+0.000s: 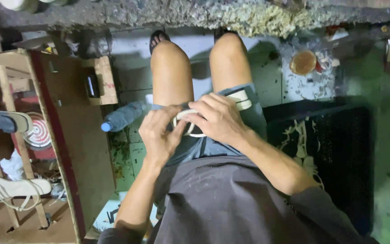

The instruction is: Assembling straps onto a sandal sole using a hand tool to pull them through pre-made holes.

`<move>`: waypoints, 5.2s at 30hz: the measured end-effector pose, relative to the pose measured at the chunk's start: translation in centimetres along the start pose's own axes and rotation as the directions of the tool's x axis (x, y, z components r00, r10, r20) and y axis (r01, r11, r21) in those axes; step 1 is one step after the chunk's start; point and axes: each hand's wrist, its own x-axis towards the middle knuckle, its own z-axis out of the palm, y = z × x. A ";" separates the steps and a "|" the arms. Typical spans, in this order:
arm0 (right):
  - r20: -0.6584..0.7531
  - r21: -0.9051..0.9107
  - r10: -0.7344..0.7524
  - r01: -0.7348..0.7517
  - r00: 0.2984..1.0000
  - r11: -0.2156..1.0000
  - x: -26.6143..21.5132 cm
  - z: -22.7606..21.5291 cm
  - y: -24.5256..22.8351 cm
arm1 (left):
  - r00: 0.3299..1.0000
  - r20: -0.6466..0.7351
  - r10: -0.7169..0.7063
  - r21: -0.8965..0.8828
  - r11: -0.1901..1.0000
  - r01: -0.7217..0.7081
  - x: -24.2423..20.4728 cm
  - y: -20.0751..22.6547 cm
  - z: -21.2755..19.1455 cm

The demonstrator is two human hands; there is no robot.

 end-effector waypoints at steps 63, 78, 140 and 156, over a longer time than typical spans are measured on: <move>0.244 0.368 0.027 -0.119 0.969 0.922 -2.6 -5.9 4.8 | 0.966 0.048 0.255 0.277 0.926 -0.258 2.4 4.0 3.0; 0.084 0.201 -0.006 -0.011 0.996 0.979 -2.8 -5.0 5.7 | 0.972 0.039 0.231 0.266 0.935 -0.233 3.0 4.3 2.7; 0.290 -0.043 -0.257 0.281 0.922 0.959 -2.5 -6.0 5.7 | 0.954 0.045 0.297 0.228 0.926 -0.299 2.0 4.2 4.9; -0.269 -0.127 0.005 -0.041 0.963 0.991 -2.7 -2.2 5.3 | 0.943 0.045 0.329 0.260 0.908 -0.329 1.4 4.1 5.1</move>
